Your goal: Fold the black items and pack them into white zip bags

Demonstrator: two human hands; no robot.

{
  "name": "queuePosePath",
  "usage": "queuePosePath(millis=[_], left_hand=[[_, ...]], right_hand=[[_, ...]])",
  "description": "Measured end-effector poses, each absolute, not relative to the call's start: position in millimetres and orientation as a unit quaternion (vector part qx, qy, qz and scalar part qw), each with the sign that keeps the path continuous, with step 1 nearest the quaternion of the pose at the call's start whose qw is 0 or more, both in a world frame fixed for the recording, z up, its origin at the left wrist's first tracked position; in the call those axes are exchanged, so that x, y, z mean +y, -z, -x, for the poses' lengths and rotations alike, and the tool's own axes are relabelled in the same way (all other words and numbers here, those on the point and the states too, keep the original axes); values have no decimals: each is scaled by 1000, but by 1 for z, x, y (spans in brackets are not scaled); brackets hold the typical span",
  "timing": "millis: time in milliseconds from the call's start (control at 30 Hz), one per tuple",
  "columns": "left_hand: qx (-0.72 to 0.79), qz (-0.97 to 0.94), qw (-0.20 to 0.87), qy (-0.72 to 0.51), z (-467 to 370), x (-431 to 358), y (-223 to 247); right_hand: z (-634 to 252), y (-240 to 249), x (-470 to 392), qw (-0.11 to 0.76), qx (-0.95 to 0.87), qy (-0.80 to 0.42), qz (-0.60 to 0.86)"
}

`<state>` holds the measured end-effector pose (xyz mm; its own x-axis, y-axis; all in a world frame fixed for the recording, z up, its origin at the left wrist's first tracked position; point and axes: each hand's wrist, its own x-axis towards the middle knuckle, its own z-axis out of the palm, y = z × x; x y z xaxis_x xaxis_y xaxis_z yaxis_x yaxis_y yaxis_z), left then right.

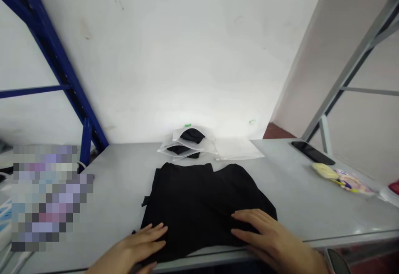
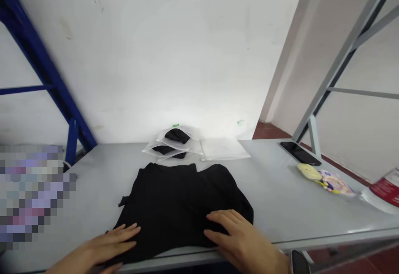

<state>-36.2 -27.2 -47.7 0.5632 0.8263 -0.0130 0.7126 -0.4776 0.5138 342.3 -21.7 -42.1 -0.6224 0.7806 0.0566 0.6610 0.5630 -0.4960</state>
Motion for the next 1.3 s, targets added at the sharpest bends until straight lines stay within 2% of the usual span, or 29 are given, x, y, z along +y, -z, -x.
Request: queuePosePath(millis=[167,267,367,533,667,800,933,1100,1167,1300], left_hand=[[552,-777,234,-192,35,-19,25],[602,-726,240,-232,26,-2,4],[617,-709,207,-272,17,33,-3],[611,-751,123,-218,14,91,21],[589,-764,124,-230,16,116,37],[602,-746,147,-245,11,138,41],[600,-741,154,-261,5,147,29],[516,-788,160,-293,21,101,3],[467,-825,177,-263,33,70,5],[478,-850,150,-162,51,23,28]], right_hand=[[-339,48,-23,202,-843,-243,436],[-331,37,-10,264,-798,-282,463],[-322,25,20,307,-759,-268,507],[-325,32,78,278,-775,-201,531],[-349,53,106,320,-737,-138,579],[-366,62,121,300,-665,-203,654],[-369,55,123,309,-661,-253,635],[-387,40,86,427,-712,-238,504],[-396,37,59,395,-747,-260,467],[-403,38,17,273,-771,-299,492]])
